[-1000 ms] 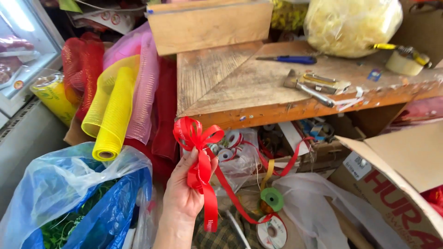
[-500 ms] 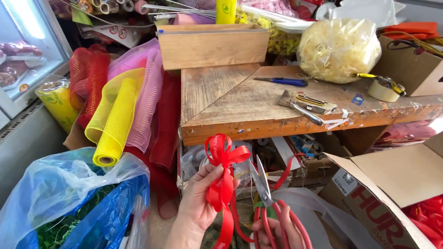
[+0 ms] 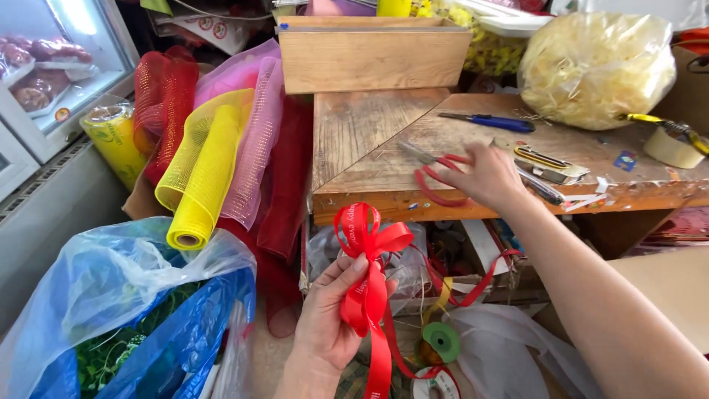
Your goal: Tying red ribbons into decorative bows and cutting them with scissors at a workbench.
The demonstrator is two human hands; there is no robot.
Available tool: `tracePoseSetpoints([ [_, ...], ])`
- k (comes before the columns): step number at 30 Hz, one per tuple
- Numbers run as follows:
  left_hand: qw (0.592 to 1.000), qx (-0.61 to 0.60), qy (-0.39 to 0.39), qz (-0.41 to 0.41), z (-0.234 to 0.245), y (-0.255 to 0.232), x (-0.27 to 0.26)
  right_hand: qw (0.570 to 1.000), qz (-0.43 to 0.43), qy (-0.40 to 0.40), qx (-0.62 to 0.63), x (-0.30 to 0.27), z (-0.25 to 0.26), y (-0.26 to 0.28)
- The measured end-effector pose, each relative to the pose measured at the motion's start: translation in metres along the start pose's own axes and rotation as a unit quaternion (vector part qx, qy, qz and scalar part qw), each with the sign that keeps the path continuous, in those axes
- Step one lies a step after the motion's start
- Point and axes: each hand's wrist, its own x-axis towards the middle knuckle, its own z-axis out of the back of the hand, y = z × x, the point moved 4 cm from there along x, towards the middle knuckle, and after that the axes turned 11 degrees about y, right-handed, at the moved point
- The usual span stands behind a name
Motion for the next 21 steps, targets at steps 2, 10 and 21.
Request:
tracePoseSetpoints([
  [2,1.0,-0.001,-0.003,-0.004,0.002,0.001,0.001,0.998,0.049,-0.001,0.037,-0.021,0.002,0.023],
  [10,0.999,0.001,0.032,0.035,0.001,0.023,-0.001,0.927,0.056,0.117,0.352,-0.177,-0.083,0.007],
  [21,0.872,0.47,0.047,0.129,-0.012,0.077,-0.01,0.942,-0.205,0.184,0.19,-0.231,-0.149,-0.107],
])
